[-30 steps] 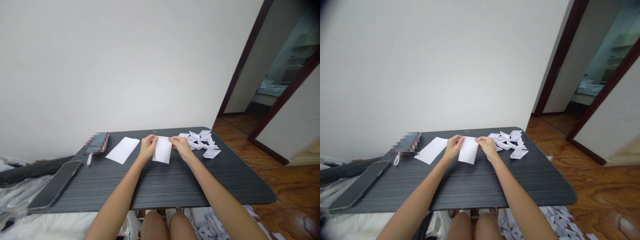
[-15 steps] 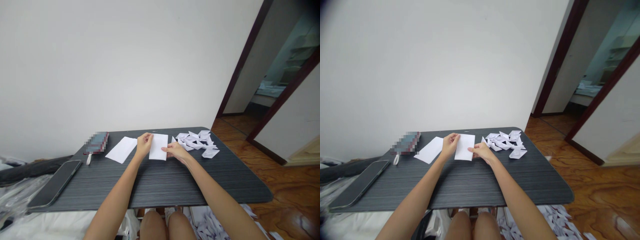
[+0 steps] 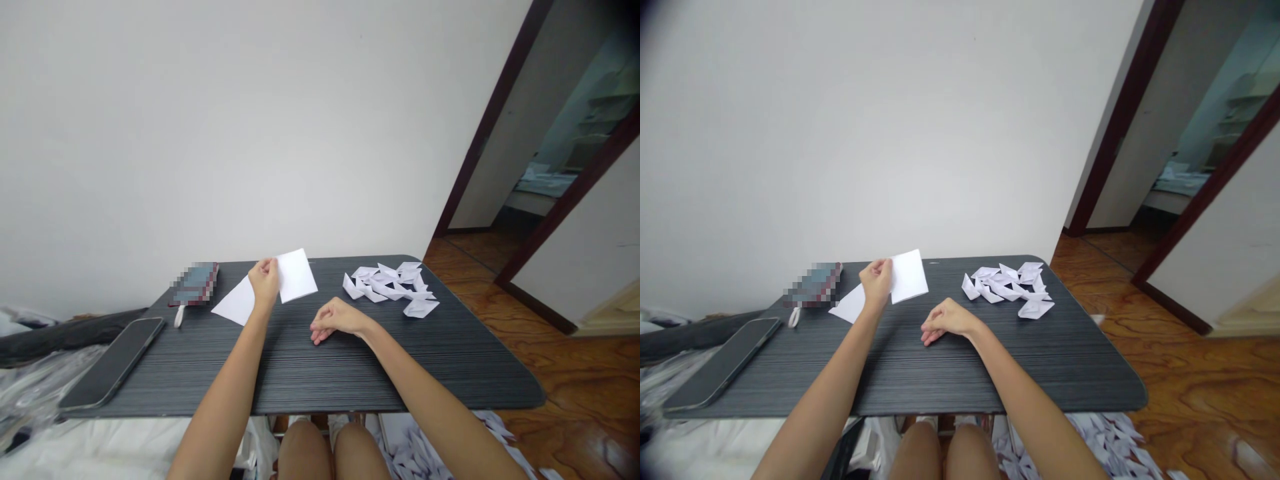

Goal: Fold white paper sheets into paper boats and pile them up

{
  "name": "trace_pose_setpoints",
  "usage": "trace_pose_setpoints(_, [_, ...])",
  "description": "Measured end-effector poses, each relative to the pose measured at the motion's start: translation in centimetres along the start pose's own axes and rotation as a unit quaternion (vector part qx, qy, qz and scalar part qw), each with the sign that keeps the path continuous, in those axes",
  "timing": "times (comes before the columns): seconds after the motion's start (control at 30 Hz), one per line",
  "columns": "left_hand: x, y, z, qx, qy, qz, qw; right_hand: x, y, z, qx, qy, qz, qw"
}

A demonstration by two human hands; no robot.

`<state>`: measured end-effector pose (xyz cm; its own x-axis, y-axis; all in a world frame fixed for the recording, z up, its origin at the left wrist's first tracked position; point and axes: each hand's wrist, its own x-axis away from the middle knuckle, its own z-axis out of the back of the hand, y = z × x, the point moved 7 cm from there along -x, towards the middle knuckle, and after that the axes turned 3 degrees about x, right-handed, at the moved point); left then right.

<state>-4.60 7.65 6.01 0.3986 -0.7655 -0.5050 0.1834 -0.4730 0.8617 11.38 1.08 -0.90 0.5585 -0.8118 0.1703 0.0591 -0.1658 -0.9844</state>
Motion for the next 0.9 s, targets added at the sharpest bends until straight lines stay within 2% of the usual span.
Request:
trace_pose_setpoints(0.03, [-0.2,-0.1,0.3,0.001,0.013,-0.001,1.0,0.1,-0.2,0.2,-0.005,0.009,0.008,1.0])
trace_pose_setpoints(0.07, [-0.2,-0.1,0.4,0.002,0.016,-0.003,1.0,0.1,-0.6,0.9,-0.022,0.045,0.031,0.998])
trace_pose_setpoints(0.17, [0.6,0.1,-0.6,0.0,-0.021,-0.009,1.0,0.2,-1.6,2.3,-0.073,0.115,0.091,0.987])
trace_pose_setpoints(0.33, [2.1,0.2,-2.7,-0.028,-0.099,-0.017,0.995,-0.6,-1.2,3.4,-0.03,0.167,0.092,0.981])
trace_pose_setpoints(0.4, [2.2,0.7,-3.0,-0.05,-0.121,-0.051,0.99,-0.9,-0.8,4.1,-0.008,0.204,0.096,0.974])
trace_pose_setpoints(0.43, [2.3,1.4,-3.0,-0.069,-0.128,-0.09,0.985,-1.0,-0.7,4.5,0.012,0.225,0.104,0.969])
trace_pose_setpoints(0.5, [3.2,3.7,-3.2,-0.128,-0.141,-0.213,0.958,-0.9,-0.8,5.0,0.076,0.258,0.128,0.954])
trace_pose_setpoints(0.53, [4.1,4.9,-3.7,-0.165,-0.166,-0.284,0.93,-0.8,-1.0,5.1,0.117,0.27,0.142,0.945])
trace_pose_setpoints(0.6, [6.4,6.5,-5.2,-0.228,-0.258,-0.394,0.852,-0.3,-1.5,5.0,0.199,0.283,0.17,0.923])
trace_pose_setpoints(0.67, [8.8,7.0,-6.5,-0.259,-0.344,-0.458,0.778,0.2,-2.1,4.6,0.269,0.283,0.189,0.901])
trace_pose_setpoints(0.7, [9.3,7.1,-6.7,-0.267,-0.356,-0.47,0.762,0.5,-2.4,4.3,0.296,0.277,0.195,0.893])
trace_pose_setpoints(0.77, [9.6,6.7,-7.1,-0.294,-0.362,-0.466,0.752,0.9,-3.0,3.8,0.334,0.256,0.203,0.884])
trace_pose_setpoints(0.9, [7.7,5.8,-6.5,-0.322,-0.327,-0.434,0.775,1.5,-4.2,3.5,0.374,0.243,0.222,0.867])
